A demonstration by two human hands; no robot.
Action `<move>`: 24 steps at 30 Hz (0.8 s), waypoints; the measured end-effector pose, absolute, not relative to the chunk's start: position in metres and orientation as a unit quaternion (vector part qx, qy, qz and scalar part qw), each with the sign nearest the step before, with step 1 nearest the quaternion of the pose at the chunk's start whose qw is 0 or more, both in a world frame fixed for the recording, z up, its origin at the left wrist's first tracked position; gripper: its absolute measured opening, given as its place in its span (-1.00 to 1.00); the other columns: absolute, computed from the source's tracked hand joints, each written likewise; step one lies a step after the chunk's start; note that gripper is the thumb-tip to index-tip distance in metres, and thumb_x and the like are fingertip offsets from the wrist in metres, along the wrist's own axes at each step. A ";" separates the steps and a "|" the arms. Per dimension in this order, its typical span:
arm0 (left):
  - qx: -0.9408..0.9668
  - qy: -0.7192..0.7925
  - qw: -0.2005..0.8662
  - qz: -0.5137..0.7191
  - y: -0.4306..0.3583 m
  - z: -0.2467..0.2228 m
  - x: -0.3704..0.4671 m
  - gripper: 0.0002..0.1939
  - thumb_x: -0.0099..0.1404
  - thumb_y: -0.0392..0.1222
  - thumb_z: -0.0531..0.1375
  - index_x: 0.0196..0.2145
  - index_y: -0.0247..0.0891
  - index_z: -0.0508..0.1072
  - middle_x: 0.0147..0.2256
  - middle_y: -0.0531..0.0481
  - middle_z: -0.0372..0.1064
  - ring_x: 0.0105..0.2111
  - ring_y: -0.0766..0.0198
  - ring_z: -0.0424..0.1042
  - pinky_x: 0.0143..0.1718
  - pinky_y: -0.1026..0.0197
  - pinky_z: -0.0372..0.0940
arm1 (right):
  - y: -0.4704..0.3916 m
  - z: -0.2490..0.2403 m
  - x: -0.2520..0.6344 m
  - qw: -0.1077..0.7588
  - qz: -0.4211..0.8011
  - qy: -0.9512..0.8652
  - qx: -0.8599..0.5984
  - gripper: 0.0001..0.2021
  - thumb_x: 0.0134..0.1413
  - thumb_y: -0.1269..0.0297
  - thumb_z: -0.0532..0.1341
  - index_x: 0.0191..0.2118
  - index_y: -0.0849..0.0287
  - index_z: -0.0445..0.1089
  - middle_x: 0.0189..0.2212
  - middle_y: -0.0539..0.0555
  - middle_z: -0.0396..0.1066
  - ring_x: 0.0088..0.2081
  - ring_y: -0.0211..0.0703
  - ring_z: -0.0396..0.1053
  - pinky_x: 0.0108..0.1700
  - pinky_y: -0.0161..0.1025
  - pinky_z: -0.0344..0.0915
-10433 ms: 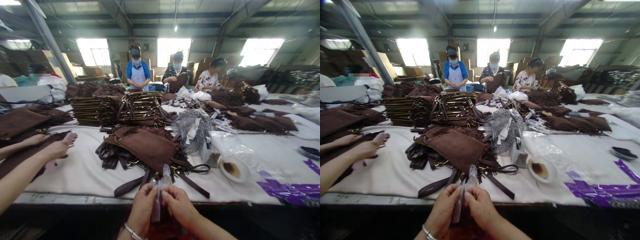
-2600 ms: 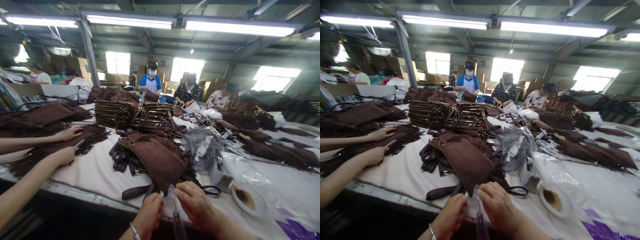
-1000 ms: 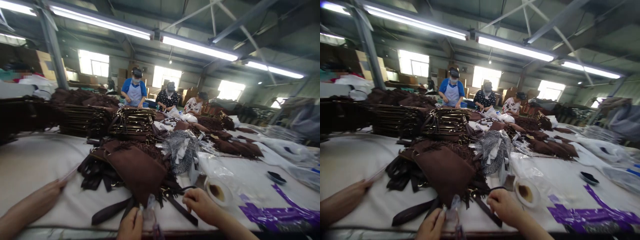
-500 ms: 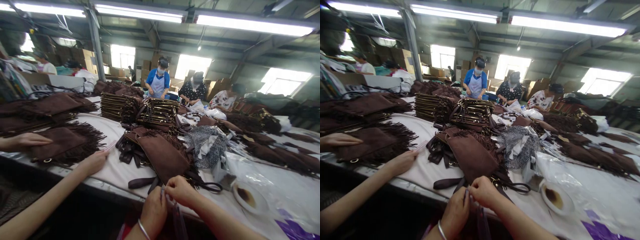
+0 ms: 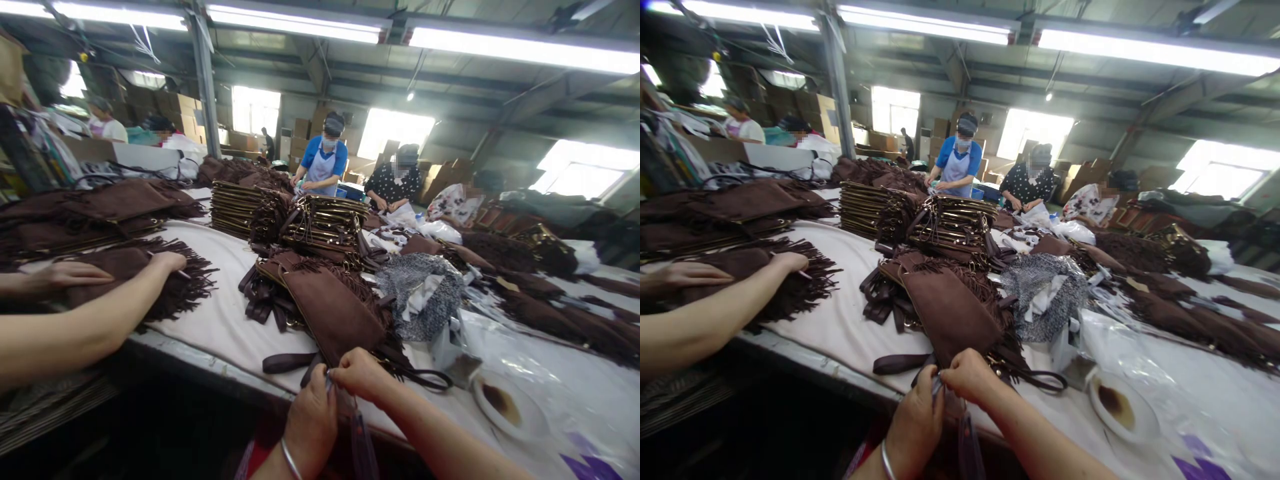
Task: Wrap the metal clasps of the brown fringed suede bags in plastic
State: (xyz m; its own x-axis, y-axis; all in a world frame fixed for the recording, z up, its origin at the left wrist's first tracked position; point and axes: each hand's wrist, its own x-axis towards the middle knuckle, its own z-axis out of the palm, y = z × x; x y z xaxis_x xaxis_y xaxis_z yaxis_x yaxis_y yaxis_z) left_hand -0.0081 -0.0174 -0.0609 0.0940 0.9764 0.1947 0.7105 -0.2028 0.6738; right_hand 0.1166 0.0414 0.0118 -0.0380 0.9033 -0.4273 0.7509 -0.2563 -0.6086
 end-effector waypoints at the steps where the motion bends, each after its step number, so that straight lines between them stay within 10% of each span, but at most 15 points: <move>1: 0.715 0.586 0.204 0.322 -0.017 -0.062 -0.009 -0.69 0.39 -0.22 -0.10 0.02 -0.31 0.26 -0.19 -0.31 0.50 -0.24 0.04 0.52 -0.28 0.11 0.32 | 0.042 0.010 0.116 0.098 0.394 -0.601 -0.689 -0.80 -0.18 0.32 0.21 -0.71 0.20 0.38 -0.85 -0.07 0.18 -0.73 -0.35 0.11 -0.66 -0.38 -0.05; 10: 0.704 0.565 0.280 0.326 -0.011 -0.049 -0.012 -0.74 0.36 -0.20 -0.05 -0.40 -0.20 0.38 -0.42 -0.15 0.44 -0.38 0.12 0.43 -0.35 0.14 0.19 | 0.024 -0.009 0.138 0.134 0.414 -0.618 -0.654 -0.80 -0.20 0.43 0.14 -0.63 0.20 0.52 -0.72 -0.02 0.40 -0.65 -0.33 0.24 -0.58 -0.42 0.08; 19: 0.319 0.503 0.724 0.348 -0.006 -0.041 -0.004 -0.68 0.13 0.10 0.18 -0.47 -0.22 0.25 -0.65 0.25 0.03 -0.70 0.49 -0.10 -0.65 0.35 -0.23 | 0.002 -0.015 0.136 0.199 0.485 -0.536 -0.662 -0.79 -0.09 0.38 0.13 -0.61 0.23 0.46 -0.72 -0.05 0.34 -0.73 -0.36 0.15 -0.70 -0.44 0.04; 24: 0.278 0.485 0.758 0.336 -0.011 -0.037 -0.004 -0.54 0.00 0.19 0.28 -0.47 -0.23 0.23 -0.64 0.26 0.06 -0.72 0.57 -0.14 -0.67 0.39 -0.31 | -0.003 -0.030 0.138 0.223 0.475 -0.529 -0.667 -0.78 -0.07 0.36 0.13 -0.60 0.22 0.46 -0.73 -0.05 0.34 -0.73 -0.37 0.13 -0.67 -0.41 0.03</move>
State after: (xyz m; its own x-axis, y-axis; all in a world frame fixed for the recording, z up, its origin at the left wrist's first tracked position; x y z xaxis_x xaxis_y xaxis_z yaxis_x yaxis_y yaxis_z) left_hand -0.0037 -0.0107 -0.0373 0.3033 0.7797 -0.5478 -0.2395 0.6188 0.7482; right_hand 0.1378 -0.0033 -0.0297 -0.0116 0.9174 -0.3979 0.4935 -0.3408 -0.8002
